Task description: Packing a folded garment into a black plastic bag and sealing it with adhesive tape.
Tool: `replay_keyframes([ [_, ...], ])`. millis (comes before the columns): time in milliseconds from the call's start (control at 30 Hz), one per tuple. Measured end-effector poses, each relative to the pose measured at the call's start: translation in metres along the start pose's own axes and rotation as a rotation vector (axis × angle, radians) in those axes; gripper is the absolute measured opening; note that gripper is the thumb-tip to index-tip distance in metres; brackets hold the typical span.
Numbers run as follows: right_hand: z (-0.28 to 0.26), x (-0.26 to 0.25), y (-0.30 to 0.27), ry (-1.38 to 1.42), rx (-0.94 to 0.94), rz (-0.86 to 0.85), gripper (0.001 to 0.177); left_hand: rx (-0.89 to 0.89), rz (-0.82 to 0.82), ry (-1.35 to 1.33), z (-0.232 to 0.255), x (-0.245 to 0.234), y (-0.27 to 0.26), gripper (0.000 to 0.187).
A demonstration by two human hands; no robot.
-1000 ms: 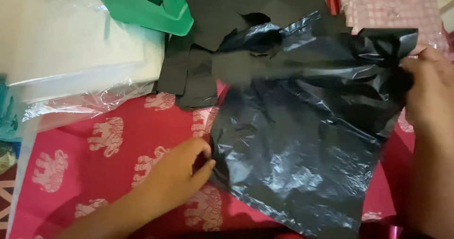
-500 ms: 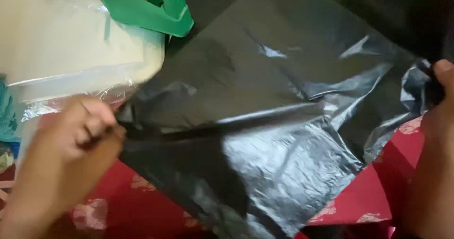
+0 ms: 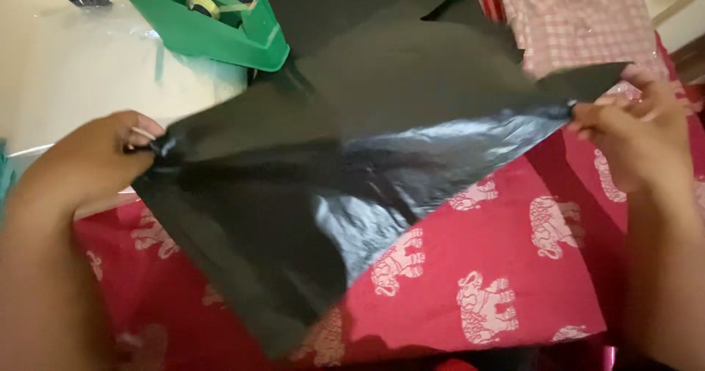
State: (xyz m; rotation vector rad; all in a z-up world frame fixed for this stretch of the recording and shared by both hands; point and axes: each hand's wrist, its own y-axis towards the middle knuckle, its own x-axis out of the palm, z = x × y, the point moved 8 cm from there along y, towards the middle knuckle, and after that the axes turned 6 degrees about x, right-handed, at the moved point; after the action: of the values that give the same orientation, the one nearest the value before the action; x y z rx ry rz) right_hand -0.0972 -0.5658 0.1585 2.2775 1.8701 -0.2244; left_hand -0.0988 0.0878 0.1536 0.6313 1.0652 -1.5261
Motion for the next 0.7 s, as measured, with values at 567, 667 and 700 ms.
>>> replay_keyframes([
  [567, -0.054, 0.022, -0.026, -1.041, -0.654, 0.189, 0.036, 0.532, 0.190, 0.279, 0.094, 0.151, -0.016, 0.103],
  [667, -0.055, 0.021, -0.017, -0.983, -0.731, 0.122, 0.030, 0.549, 0.116, 0.342, 0.080, 0.143, -0.008, 0.114],
  [700, -0.052, 0.019, -0.015, -1.029, -0.783, 0.128, 0.032, 0.611, 0.094, 0.343, 0.078, 0.140, -0.009, 0.116],
])
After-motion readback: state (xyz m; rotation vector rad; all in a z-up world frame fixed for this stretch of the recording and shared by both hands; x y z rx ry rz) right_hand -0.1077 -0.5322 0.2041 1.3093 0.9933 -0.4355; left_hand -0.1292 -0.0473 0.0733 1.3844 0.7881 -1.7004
